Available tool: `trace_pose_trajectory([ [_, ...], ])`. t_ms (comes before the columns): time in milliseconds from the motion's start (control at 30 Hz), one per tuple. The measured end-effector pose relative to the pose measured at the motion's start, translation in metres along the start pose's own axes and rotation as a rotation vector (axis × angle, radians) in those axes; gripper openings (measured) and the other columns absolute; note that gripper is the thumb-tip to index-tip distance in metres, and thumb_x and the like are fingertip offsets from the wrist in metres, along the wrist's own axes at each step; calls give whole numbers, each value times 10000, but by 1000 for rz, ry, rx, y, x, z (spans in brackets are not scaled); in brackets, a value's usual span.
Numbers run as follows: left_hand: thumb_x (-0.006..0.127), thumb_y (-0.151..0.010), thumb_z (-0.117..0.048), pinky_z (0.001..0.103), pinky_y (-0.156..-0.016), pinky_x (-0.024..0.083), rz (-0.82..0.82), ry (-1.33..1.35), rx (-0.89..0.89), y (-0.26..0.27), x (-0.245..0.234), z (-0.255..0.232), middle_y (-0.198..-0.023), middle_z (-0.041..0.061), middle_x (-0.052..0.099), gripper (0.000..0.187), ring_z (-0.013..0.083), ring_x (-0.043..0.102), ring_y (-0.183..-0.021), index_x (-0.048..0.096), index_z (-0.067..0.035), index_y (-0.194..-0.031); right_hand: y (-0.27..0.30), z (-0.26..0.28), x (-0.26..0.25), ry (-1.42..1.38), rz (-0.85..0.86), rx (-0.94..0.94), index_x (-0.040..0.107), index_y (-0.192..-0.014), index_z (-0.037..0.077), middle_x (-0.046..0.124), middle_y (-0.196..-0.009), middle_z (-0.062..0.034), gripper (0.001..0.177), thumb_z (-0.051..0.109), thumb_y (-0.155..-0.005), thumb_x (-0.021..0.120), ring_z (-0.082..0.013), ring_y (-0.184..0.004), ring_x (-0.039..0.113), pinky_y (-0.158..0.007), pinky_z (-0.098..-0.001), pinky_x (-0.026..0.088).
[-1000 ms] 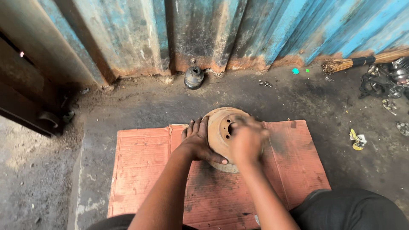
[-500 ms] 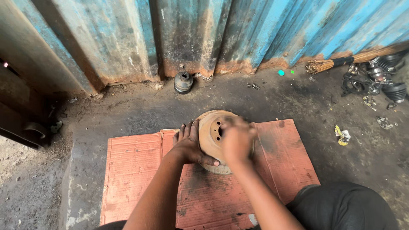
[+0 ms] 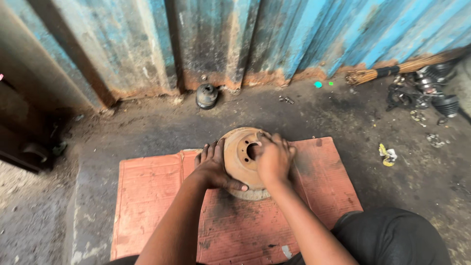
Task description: The person cleans a metal brake drum by hand using sandpaper and a cloth, rotating it on a piece of cardboard to scrub the inner and outer surfaces.
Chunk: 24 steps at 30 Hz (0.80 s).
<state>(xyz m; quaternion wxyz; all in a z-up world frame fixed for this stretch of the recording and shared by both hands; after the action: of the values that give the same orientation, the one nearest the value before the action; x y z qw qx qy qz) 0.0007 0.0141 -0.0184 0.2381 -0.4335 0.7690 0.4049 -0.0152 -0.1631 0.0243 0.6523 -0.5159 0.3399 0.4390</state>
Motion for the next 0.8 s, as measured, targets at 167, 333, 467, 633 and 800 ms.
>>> trace_pose_trajectory([
  [167, 948, -311, -731, 552, -1253, 28, 28, -32, -18, -6, 4, -1, -1721, 160, -5, 1800, 369, -87, -1587, -143, -179, -1632, 4, 1, 11, 25, 7, -251, 792, -1157, 215, 704, -1069, -75, 397, 43, -846, 616, -261, -1080, 623, -962, -517, 360],
  [333, 931, -316, -755, 552, -1255, 47, 15, -47, 0, -4, 6, 0, -1717, 179, 7, 1807, 387, -68, -1586, -150, -152, -1632, 9, 4, 8, -27, -31, -217, 779, -1162, 187, 688, -1104, -96, 324, 96, -884, 639, -279, -1104, 600, -973, -457, 382],
  [467, 924, -327, -772, 540, -1259, 35, 22, -67, -9, -1, 3, -2, -1717, 190, -28, 1804, 389, -80, -1583, -166, -158, -1627, 2, -2, 0, -22, 52, -194, 778, -1192, 220, 689, -1095, -70, 376, 42, -898, 627, -258, -1079, 598, -900, -464, 374],
  [633, 907, -335, -785, 539, -1265, 45, 42, -67, -15, -1, 2, -4, -1716, 199, -6, 1796, 393, -64, -1588, -157, -152, -1637, 7, 11, 6, 42, -85, -303, 784, -1156, 150, 685, -1107, -108, 413, 37, -779, 658, -269, -1091, 593, -932, -446, 371],
  [800, 913, -334, -784, 539, -1260, 45, 40, -70, -18, 2, 1, -4, -1721, 172, -19, 1792, 380, -66, -1590, -151, -147, -1627, -2, -2, 7, -3, 40, -120, 778, -1133, 192, 699, -1064, -79, 302, 105, -868, 662, -239, -1061, 595, -928, -454, 349],
])
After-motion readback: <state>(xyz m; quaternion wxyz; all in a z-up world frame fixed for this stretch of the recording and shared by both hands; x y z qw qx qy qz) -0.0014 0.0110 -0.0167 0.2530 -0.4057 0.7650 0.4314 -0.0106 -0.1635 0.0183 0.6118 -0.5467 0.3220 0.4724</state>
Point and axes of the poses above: each hand's wrist, its own y-axis away from the middle knuckle, its own x-axis out of the palm, z = x × y, the point moved 2 cm from there along -y, towards the middle knuckle
